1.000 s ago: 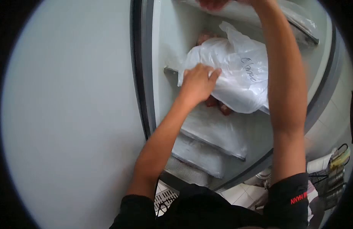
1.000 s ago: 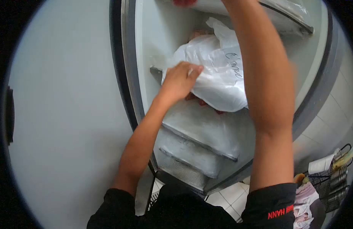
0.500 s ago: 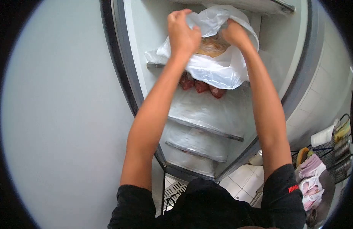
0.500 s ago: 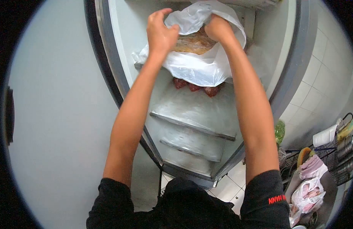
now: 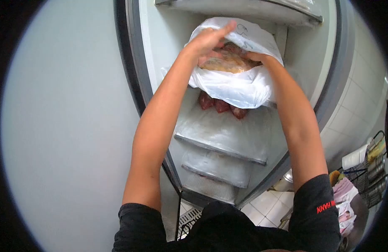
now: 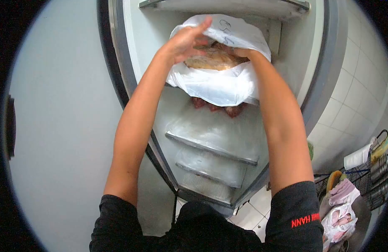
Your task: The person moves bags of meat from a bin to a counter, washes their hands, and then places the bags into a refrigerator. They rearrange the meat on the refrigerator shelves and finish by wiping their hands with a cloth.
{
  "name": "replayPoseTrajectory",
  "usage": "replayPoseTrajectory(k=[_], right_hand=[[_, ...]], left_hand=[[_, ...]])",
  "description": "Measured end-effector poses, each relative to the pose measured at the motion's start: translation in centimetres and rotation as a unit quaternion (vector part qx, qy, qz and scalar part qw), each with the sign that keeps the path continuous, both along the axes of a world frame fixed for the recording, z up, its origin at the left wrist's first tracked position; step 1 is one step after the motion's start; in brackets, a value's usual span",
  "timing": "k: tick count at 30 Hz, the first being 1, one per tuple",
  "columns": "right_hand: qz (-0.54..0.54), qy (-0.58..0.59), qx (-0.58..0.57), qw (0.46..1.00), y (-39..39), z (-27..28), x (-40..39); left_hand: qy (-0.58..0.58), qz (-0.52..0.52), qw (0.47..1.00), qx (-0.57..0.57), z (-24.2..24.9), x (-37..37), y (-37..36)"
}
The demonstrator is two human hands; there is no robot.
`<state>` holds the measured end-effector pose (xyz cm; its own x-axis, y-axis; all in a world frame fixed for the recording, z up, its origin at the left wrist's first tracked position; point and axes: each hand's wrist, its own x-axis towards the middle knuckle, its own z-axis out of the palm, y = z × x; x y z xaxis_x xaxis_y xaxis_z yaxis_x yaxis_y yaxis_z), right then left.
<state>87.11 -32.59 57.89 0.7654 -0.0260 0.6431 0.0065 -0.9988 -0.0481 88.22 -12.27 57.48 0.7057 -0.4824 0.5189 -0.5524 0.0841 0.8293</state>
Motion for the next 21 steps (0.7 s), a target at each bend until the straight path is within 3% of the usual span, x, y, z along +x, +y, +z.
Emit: replayPoseTrajectory(k=[2, 5, 6, 9, 10, 12, 13, 15, 17, 18, 19, 20, 21], right_hand=[[-0.017, -0.009, 0.007, 1.000, 0.3, 0.1, -1.6], [0.028, -0.002, 0.159, 0.987, -1.0, -0.7, -1.1], [0.064, 0.003, 0.256, 0.964, -1.5, -0.9, -0.2], [0.198, -0.017, 0.503, 0.841, -2.9, -1.3, 2.7], [0.243, -0.040, 0.486, 0.838, -5.0, -1.8, 6.0], [0.212, -0.016, 0.357, 0.910, -6.9, -1.0, 10.1], [0.194, -0.004, 0.288, 0.938, -7.5, -0.8, 10.7], [0.173, -0.092, 0.153, 0.968, -3.7, -0.2, 6.2], [0.147, -0.177, 0.015, 0.973, 2.1, 0.4, 1.7], [0.164, -0.207, 0.001, 0.964, 3.1, 0.6, 1.9], [0.182, -0.237, -0.011, 0.954, 4.1, 0.8, 2.1], [0.189, -0.186, 0.012, 0.964, 6.1, 0.7, -0.8], [0.186, -0.205, -0.065, 0.959, 7.2, 1.5, -2.1]], left_hand=[[0.006, 0.048, 0.998, -0.028, 0.2, 0.1, 0.0], [0.027, 0.196, 0.979, 0.055, -2.4, 3.0, -0.7], [0.056, 0.191, 0.977, 0.074, -3.5, 4.3, -0.7], [0.136, 0.094, 0.983, -0.075, -6.8, 7.8, -1.5], [0.135, 0.108, 0.978, -0.119, -6.8, 6.7, -1.6], [0.182, -0.001, 0.964, -0.192, -6.7, 5.8, -1.1], [0.205, -0.056, 0.950, -0.227, -6.4, 5.3, -0.9], [0.206, -0.076, 0.937, -0.270, -6.1, 4.3, 0.1], [0.219, -0.133, 0.905, -0.340, -6.2, 5.0, 1.5], [0.281, -0.200, 0.868, -0.357, -6.1, 4.4, 2.8], [0.288, -0.214, 0.869, -0.340, -6.5, 3.7, 3.5], [0.290, -0.225, 0.871, -0.326, -6.7, 2.9, 4.3], [0.281, -0.239, 0.874, -0.316, -6.3, 2.1, 5.2]])
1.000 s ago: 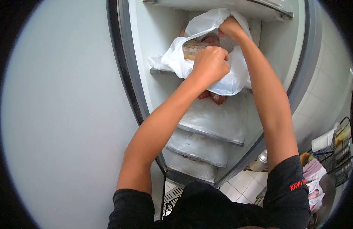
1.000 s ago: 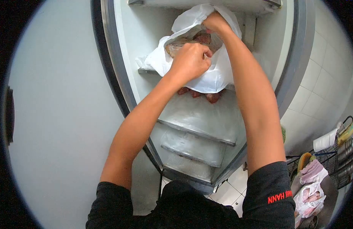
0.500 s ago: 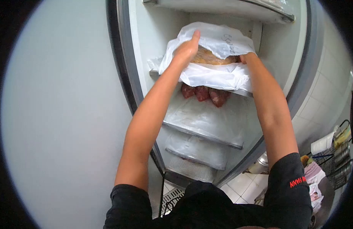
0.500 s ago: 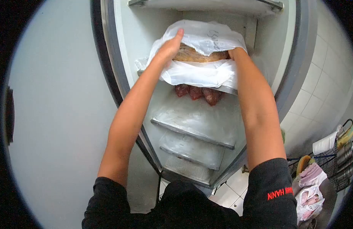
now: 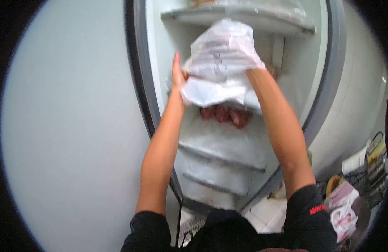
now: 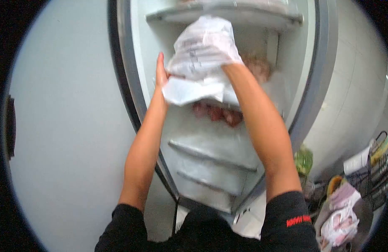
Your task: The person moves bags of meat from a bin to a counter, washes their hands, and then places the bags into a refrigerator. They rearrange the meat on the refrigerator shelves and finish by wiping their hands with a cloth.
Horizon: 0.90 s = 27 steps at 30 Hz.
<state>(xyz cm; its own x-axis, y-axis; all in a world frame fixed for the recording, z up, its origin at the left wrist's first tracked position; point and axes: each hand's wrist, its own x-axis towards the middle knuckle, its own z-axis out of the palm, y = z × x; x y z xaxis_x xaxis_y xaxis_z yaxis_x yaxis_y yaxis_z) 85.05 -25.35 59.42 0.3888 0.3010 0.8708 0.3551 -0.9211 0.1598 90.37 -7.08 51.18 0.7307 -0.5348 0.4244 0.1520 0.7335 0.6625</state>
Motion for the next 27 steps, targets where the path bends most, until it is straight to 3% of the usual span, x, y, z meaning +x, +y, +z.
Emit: replayPoseTrajectory(k=[2, 4, 6, 8, 13, 14, 16, 19, 22, 23, 25, 27], right_hand=[[-0.045, -0.095, -0.149, 0.983, 1.6, 3.6, -1.9], [0.006, -0.126, -0.139, 0.982, 2.2, 3.4, -1.3], [0.088, 0.069, -0.084, 0.990, 4.2, 2.7, -0.5], [0.110, 0.195, -0.125, 0.967, 5.2, 0.7, -2.6], [0.050, 0.154, 0.035, 0.986, 2.6, -2.0, -3.5], [0.068, 0.164, 0.087, 0.980, 1.1, -2.7, -1.6], [0.102, 0.195, 0.159, 0.963, -1.7, -3.5, 1.0], [0.076, 0.166, 0.224, 0.957, -2.9, -4.4, 0.6], [0.011, 0.133, 0.241, 0.961, -2.9, -4.4, -1.6], [0.010, 0.142, 0.224, 0.964, -3.4, -4.3, -2.4], [0.008, 0.147, 0.221, 0.964, -4.2, -4.8, -2.2], [-0.001, 0.147, 0.224, 0.963, -4.9, -5.6, -2.0]], left_hand=[[-0.048, 0.067, 0.995, 0.054, -0.4, -1.4, 1.0], [-0.040, 0.145, 0.983, 0.109, -0.6, -4.2, 1.6], [-0.108, 0.144, 0.975, 0.135, -2.4, -3.3, 2.0], [-0.130, 0.170, 0.963, 0.166, -2.8, -2.3, 1.5], [-0.177, 0.262, 0.938, 0.142, -1.8, -7.1, 0.6], [-0.277, 0.364, 0.870, 0.182, -1.6, -8.6, 0.4], [-0.442, 0.542, 0.668, 0.254, -2.5, -11.1, 0.6], [-0.467, 0.479, 0.701, 0.246, -3.2, -12.6, 0.7], [-0.614, 0.505, 0.528, 0.298, -2.6, -15.4, 1.7], [-0.613, 0.529, 0.498, 0.309, -2.8, -15.4, 1.2], [-0.602, 0.575, 0.441, 0.337, -3.9, -15.2, -0.3], [-0.593, 0.573, 0.465, 0.322, -3.5, -14.4, -1.3]])
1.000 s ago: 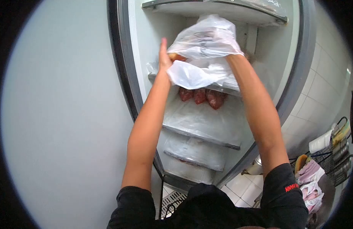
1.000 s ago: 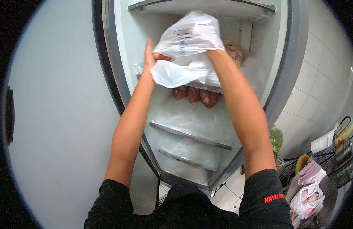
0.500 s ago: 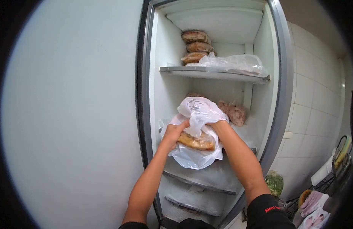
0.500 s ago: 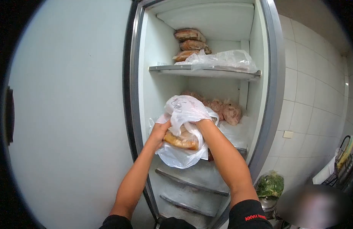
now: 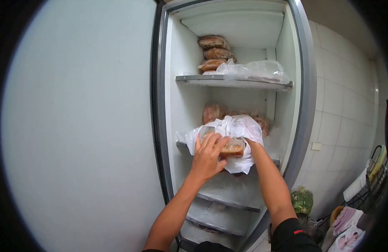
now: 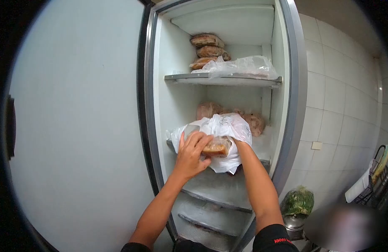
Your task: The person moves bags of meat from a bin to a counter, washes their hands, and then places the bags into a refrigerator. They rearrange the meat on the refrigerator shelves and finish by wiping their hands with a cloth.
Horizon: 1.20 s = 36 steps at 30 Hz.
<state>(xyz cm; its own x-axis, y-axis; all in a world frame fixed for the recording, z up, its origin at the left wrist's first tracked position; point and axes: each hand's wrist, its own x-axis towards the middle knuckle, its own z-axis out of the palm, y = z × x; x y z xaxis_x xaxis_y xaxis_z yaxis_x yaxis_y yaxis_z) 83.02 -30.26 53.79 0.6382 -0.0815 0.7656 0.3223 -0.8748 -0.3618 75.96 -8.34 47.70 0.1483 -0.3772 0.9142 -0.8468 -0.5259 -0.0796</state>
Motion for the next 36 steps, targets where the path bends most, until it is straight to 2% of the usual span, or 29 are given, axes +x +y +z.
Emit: replayPoseTrajectory(k=[2, 5, 6, 9, 10, 11, 13, 14, 15, 16, 17, 19, 21, 22, 23, 24, 25, 27, 30, 33, 34, 36], right_hand=[[-0.014, -0.004, 0.001, 1.000, -0.7, -0.7, -0.1], [-0.036, -0.007, -0.002, 0.999, -2.2, -2.2, 0.6], [-0.043, -0.014, -0.008, 0.999, -2.8, -2.7, 1.2], [-0.040, -0.050, -0.041, 0.997, -6.2, -4.3, 4.6], [0.081, -0.020, 0.057, 0.995, -5.0, -2.9, 1.8], [-0.008, -0.006, 0.006, 1.000, -3.0, -1.9, -0.4], [0.119, 0.021, 0.100, 0.988, -2.3, -0.8, 0.0], [0.177, 0.035, 0.148, 0.972, -2.0, -0.2, 0.2], [0.101, 0.072, 0.159, 0.979, 0.4, 1.6, -2.2], [0.223, 0.068, 0.225, 0.946, 0.3, 1.9, -1.1], [0.238, 0.062, 0.227, 0.942, 1.0, 2.5, -1.2], [0.205, 0.037, 0.152, 0.966, 3.2, 3.5, -1.4], [0.122, -0.016, -0.017, 0.992, 5.8, 3.6, -2.6], [0.060, -0.058, -0.114, 0.990, 7.0, 3.5, -3.5], [0.042, -0.127, -0.167, 0.977, 8.4, 2.5, -5.1], [0.078, 0.008, -0.095, 0.992, 10.2, 3.4, -8.7], [0.114, -0.055, -0.125, 0.984, 10.6, 2.3, -8.2], [0.171, 0.036, -0.119, 0.978, 11.7, 0.9, -7.6], [0.312, 0.107, 0.025, 0.944, 10.4, -1.6, -4.4], [0.330, 0.099, 0.317, 0.884, 10.4, 1.5, -6.6], [0.355, 0.071, 0.406, 0.839, 9.9, 2.1, -4.8], [0.439, 0.026, 0.547, 0.712, 9.5, 4.3, -2.6]], left_hand=[[-0.028, -0.001, 0.999, -0.018, 0.7, 0.3, -1.2], [0.005, -0.026, 1.000, -0.002, 1.6, 1.2, -1.4], [-0.023, -0.019, 0.999, -0.022, 1.4, 1.6, -1.2], [0.001, -0.016, 0.997, -0.080, 1.3, 1.7, -0.1], [0.015, -0.045, 0.992, -0.120, 1.3, 2.1, -0.1], [0.028, -0.074, 0.984, -0.161, 1.1, 2.8, 0.1], [0.024, -0.084, 0.971, -0.221, 0.6, 2.9, 0.1], [0.083, -0.096, 0.963, -0.237, 0.1, 2.9, 0.0], [0.100, -0.114, 0.946, -0.286, -0.5, 2.9, -0.2], [0.115, -0.134, 0.927, -0.332, -0.5, 3.5, -0.5], [0.126, -0.154, 0.905, -0.377, -0.4, 3.7, -0.9], [0.151, -0.203, 0.854, -0.454, -0.8, 4.0, -1.1], [0.160, -0.240, 0.805, -0.519, -1.5, 5.4, -0.7], [0.187, -0.238, 0.791, -0.531, -1.1, 4.6, -0.4], [0.193, -0.263, 0.763, -0.557, -1.1, 4.8, -0.2], [0.197, -0.287, 0.735, -0.582, -1.0, 5.4, 0.1], [0.199, -0.310, 0.704, -0.607, -0.9, 5.5, 0.4], [0.222, -0.350, 0.672, -0.613, -0.9, 5.0, 1.0], [0.204, -0.389, 0.668, -0.600, -1.6, 5.4, 1.6], [0.186, -0.276, 0.733, -0.593, -2.9, 6.5, 1.2], [0.161, -0.184, 0.779, -0.578, -3.3, 6.7, 0.8], [0.139, -0.095, 0.844, -0.509, -2.8, 5.0, -0.3]])
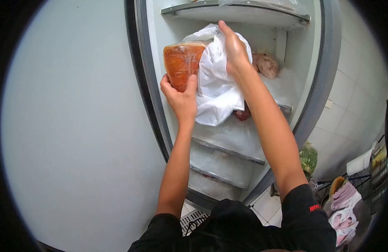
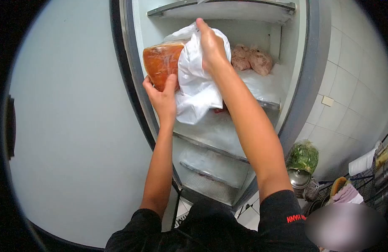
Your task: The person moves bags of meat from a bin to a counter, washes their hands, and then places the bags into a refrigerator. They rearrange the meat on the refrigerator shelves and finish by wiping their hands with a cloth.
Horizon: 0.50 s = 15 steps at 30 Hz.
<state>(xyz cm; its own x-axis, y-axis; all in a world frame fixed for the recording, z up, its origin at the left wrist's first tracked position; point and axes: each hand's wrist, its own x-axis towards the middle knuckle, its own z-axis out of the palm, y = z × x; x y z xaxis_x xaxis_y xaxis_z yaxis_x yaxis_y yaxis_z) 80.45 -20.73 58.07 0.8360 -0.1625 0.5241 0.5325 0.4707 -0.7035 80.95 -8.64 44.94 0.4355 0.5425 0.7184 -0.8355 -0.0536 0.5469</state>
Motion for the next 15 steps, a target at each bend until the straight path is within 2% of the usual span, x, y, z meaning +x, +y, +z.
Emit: replayPoseTrajectory(k=[1, 2, 4, 5, 7, 8, 10, 12, 14, 15], right_hand=[[0.016, 0.011, 0.016, 1.000, -0.3, 0.4, 1.0], [0.031, 0.020, 0.031, 0.999, -0.5, 0.7, 2.1], [0.070, 0.036, 0.059, 0.995, -0.8, 1.0, 2.4], [0.126, 0.033, 0.047, 0.990, -1.2, 0.8, 3.2], [0.241, 0.028, 0.019, 0.970, -1.6, 0.8, 3.9], [0.237, 0.039, 0.006, 0.971, -1.1, 0.8, 3.5], [0.223, 0.061, -0.021, 0.973, 0.3, 1.2, 2.4], [0.260, 0.059, -0.079, 0.961, 0.8, 1.0, 2.8], [0.279, 0.047, -0.118, 0.952, 2.1, 1.0, 2.0], [0.241, 0.047, -0.151, 0.958, 2.8, 0.9, 0.9]], left_hand=[[0.002, 0.042, 0.998, 0.048, 0.3, -0.6, -0.3], [0.000, 0.035, 0.999, 0.040, 0.8, -0.7, -0.2], [0.070, 0.022, 0.992, 0.101, 2.4, -2.5, 0.9], [0.108, 0.016, 0.985, 0.132, 2.9, -3.4, 1.3], [0.078, -0.015, 0.990, 0.114, 3.0, -3.1, 1.5], [0.063, -0.032, 0.992, 0.107, 2.8, -2.8, 1.5], [0.047, -0.098, 0.993, 0.038, 1.4, -1.2, 2.0], [0.004, -0.168, 0.985, -0.035, 0.0, -0.5, 1.7], [-0.035, -0.231, 0.963, -0.137, -1.1, -1.4, 1.3], [-0.054, -0.263, 0.945, -0.189, -1.8, -1.9, 1.2]])
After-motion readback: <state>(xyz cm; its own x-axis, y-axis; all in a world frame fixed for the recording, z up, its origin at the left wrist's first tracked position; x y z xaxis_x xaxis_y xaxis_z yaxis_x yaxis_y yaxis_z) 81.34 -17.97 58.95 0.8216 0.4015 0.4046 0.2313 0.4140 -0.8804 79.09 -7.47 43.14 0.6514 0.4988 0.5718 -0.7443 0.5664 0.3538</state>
